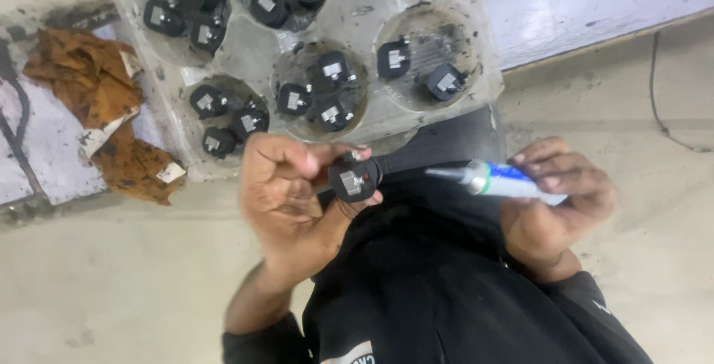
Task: The person sits on the floor and applies adhesive from a tube onto black plug-shaped components one at a time, then places each treated component into a plastic tray holding many similar components. Midway they wipe the tube with a cloth before resuming applying adhesive.
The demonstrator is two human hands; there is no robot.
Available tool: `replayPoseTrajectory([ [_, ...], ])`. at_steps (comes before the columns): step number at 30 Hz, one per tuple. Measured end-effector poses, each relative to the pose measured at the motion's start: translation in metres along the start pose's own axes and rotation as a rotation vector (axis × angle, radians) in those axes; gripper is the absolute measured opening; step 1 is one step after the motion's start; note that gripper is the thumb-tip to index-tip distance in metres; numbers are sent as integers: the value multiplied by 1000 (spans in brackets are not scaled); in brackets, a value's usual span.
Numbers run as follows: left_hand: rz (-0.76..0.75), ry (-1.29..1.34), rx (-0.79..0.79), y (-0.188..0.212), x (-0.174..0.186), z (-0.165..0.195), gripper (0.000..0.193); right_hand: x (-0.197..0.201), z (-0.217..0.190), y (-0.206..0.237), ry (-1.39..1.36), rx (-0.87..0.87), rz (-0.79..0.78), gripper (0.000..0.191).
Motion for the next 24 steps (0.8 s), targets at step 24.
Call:
replayPoseTrajectory([
  [24, 10, -23, -100, 51, 70, -46, 47, -72, -16, 16, 516, 475, -506, 22],
])
Point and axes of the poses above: each hand's wrist, its own y-axis away from the middle knuckle, its own x-axis out of the back of the hand, z = x × y, the point moved 2 cm from there along -y, towards the middle knuckle, and after that the axes turned 1 degree about y, right-handed, at the moved point
